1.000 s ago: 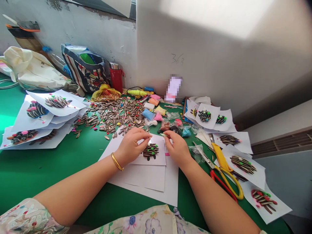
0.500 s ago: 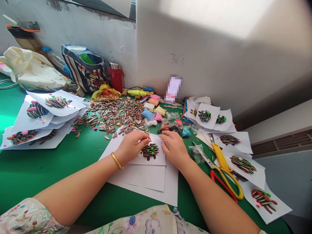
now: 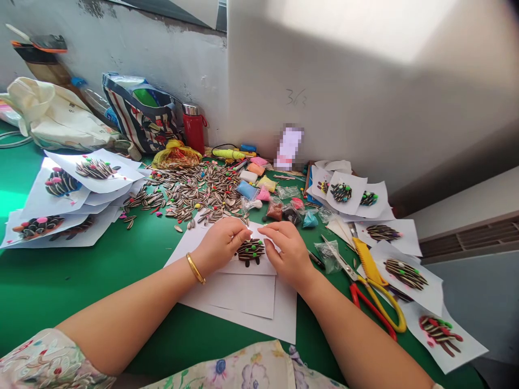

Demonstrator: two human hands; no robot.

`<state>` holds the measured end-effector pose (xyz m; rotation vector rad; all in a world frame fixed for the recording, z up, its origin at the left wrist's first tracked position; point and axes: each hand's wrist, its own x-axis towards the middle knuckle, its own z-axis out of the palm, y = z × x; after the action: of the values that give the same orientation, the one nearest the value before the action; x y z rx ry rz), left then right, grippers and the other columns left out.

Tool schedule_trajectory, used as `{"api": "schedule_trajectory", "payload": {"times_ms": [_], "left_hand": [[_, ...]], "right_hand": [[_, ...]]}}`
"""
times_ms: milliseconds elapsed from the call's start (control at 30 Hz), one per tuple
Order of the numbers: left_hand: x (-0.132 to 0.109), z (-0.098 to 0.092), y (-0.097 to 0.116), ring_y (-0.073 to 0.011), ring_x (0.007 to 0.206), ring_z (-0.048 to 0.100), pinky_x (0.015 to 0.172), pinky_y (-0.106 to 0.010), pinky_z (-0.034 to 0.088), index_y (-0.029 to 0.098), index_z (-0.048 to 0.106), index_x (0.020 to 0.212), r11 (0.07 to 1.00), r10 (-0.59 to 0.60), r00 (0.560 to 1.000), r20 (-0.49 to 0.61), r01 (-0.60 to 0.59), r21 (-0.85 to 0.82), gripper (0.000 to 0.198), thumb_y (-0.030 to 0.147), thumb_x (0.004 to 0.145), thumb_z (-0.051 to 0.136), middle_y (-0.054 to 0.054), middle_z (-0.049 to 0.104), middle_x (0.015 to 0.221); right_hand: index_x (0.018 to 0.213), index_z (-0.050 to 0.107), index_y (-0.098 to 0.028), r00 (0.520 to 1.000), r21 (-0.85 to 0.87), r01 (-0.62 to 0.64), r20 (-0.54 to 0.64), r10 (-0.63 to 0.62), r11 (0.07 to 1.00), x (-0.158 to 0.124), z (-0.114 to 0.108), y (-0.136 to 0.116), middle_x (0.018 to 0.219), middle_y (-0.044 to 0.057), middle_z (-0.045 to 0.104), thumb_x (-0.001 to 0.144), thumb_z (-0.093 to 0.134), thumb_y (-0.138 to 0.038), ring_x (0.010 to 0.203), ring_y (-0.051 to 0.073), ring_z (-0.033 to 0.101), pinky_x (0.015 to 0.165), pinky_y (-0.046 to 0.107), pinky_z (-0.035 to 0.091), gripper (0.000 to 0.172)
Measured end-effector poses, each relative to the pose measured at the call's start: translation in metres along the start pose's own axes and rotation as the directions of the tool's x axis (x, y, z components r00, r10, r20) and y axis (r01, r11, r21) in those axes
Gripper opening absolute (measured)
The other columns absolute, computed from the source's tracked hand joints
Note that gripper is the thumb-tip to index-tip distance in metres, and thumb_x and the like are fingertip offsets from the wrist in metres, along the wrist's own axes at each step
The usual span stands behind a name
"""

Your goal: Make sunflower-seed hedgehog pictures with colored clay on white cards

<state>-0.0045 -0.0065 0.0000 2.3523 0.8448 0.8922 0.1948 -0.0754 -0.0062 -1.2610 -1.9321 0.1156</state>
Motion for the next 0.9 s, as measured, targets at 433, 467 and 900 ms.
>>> {"api": "schedule_trajectory", "payload": {"times_ms": [433,467,900], "left_hand": [[-0.0023,0.0082,-0.0062,-0.0163,0.091,0.062,0.084,-0.031,0.050,0.024,0.071,0.106,0.995,0.036,0.996,-0.080,-0.043,-0.092,0.021,0.020,0.093,0.056,-0.004,0.069,0.095],[-0.0024,0.0081,-0.0053,-0.0160,0.092,0.062,0.085,-0.031,0.050,0.024,0.070,0.107,0.993,0.035,0.996,-0.081,-0.044,-0.107,0.021,0.019,0.092,0.056,-0.003,0.069,0.096],[-0.0012,0.0030,-0.0015,-0.0155,0.072,0.057,0.068,-0.029,0.046,0.019,0.063,0.076,0.997,-0.053,0.998,-0.045,0.050,-0.064,0.020,0.036,0.087,0.064,-0.001,0.064,0.075]], "right_hand": [[0.114,0.066,-0.026,0.998,0.024,0.005,-0.056,-0.004,1.000,0.0016,-0.0019,-0.0014,0.105,0.006,0.066,0.089,0.054,-0.012,0.099,0.023,0.058,0.088,0.042,0.050,0.032],[0.115,0.066,-0.026,0.998,0.024,0.006,-0.057,-0.004,1.000,0.0015,-0.0020,-0.0015,0.105,0.006,0.066,0.089,0.054,-0.012,0.099,0.023,0.058,0.088,0.042,0.050,0.032],[0.115,0.066,-0.026,0.998,0.027,0.007,-0.061,-0.005,1.000,0.0009,-0.0017,-0.0009,0.105,0.006,0.066,0.088,0.054,-0.012,0.099,0.023,0.058,0.087,0.042,0.050,0.033]]}}
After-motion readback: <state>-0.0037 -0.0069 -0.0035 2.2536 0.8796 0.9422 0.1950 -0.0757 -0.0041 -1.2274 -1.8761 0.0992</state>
